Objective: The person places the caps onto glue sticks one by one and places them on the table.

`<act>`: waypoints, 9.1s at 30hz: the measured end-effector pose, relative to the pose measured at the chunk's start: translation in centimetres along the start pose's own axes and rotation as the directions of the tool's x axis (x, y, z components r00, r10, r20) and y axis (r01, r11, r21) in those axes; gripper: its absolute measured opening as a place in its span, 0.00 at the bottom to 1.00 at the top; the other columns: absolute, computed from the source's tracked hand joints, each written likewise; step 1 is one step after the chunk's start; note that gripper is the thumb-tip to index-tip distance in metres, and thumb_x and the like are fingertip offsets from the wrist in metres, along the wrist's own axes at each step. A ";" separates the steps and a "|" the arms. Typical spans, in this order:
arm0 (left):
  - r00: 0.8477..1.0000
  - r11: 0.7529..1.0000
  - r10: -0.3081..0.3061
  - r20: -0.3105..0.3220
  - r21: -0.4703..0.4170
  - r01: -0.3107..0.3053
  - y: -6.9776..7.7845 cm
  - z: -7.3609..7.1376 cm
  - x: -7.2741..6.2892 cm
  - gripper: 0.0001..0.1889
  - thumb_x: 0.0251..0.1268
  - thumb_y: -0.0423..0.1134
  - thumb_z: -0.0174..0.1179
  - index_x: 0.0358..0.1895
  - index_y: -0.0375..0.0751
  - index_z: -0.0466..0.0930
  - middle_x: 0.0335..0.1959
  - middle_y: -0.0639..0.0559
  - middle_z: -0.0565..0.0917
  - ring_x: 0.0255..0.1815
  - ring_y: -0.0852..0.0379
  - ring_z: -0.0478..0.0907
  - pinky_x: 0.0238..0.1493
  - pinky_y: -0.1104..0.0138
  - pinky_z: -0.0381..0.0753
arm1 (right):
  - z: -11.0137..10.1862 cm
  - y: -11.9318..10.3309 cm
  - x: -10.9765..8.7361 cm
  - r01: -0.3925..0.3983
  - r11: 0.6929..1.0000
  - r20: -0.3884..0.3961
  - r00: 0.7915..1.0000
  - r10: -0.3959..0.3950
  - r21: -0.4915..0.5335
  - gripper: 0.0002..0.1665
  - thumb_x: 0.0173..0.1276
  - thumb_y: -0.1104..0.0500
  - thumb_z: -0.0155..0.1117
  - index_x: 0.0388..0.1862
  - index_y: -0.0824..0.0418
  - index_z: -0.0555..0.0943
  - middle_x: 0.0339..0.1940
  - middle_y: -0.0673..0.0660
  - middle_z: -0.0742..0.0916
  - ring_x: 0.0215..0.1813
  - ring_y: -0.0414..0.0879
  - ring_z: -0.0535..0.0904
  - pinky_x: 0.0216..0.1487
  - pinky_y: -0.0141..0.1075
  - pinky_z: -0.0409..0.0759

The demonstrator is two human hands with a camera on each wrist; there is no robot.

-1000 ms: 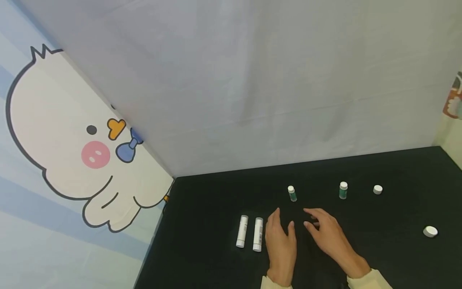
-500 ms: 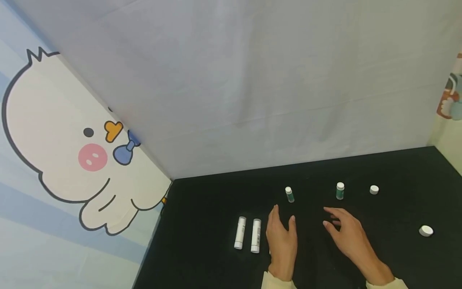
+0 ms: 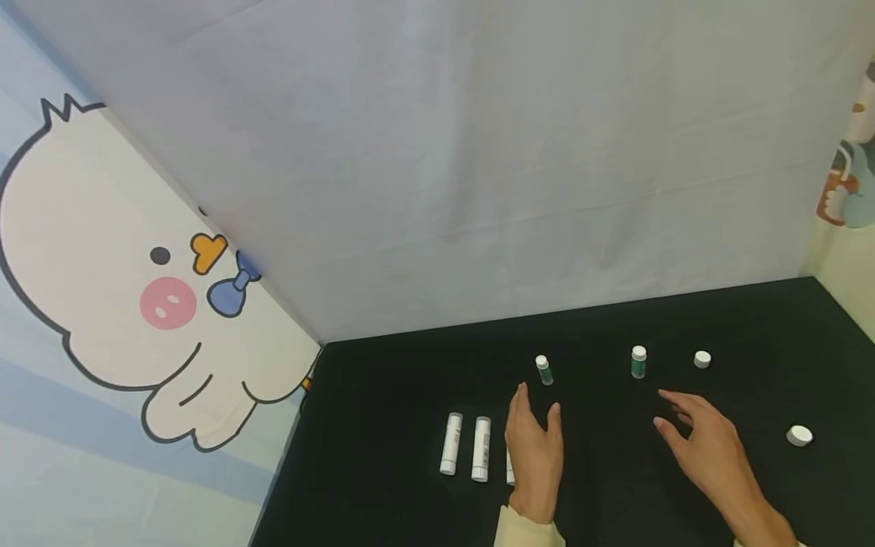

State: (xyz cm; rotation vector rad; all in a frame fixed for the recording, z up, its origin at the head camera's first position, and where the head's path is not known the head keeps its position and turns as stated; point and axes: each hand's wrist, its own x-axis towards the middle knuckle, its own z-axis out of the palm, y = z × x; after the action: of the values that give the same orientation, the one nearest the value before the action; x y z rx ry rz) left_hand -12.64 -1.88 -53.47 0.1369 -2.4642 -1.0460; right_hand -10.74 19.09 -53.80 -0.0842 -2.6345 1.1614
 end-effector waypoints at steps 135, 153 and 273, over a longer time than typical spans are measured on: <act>0.991 0.991 0.126 0.044 -0.038 -0.125 1.3 0.5 1.0 0.08 0.70 0.28 0.67 0.50 0.35 0.85 0.39 0.46 0.86 0.41 0.52 0.86 0.41 0.64 0.85 | -3.7 3.0 0.7 -0.230 0.968 -0.038 0.973 0.228 -0.103 0.12 0.69 0.69 0.69 0.48 0.76 0.84 0.43 0.76 0.88 0.45 0.73 0.86 0.40 0.61 0.76; 0.984 0.984 0.173 0.051 0.041 -0.175 0.6 0.1 -0.4 0.10 0.65 0.30 0.71 0.48 0.37 0.86 0.37 0.49 0.85 0.39 0.54 0.85 0.41 0.64 0.83 | -2.4 1.2 0.8 -0.077 0.995 -0.036 0.997 0.075 -0.056 0.10 0.66 0.69 0.73 0.44 0.73 0.88 0.42 0.74 0.88 0.42 0.69 0.88 0.36 0.50 0.80; 0.947 0.969 0.221 0.232 0.054 -0.239 -0.5 -1.7 -2.7 0.08 0.56 0.35 0.77 0.30 0.48 0.85 0.26 0.60 0.82 0.25 0.72 0.75 0.27 0.78 0.69 | 3.8 -6.2 0.9 0.188 0.960 0.302 0.921 -0.245 0.207 0.13 0.66 0.73 0.72 0.49 0.70 0.89 0.45 0.63 0.91 0.45 0.58 0.90 0.40 0.42 0.88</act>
State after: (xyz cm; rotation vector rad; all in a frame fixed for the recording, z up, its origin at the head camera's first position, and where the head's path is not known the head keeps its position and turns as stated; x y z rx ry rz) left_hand -9.52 -2.62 -53.79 -0.2533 -2.6456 -0.9020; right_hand -12.23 12.28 -51.47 0.4626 -2.7069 1.4214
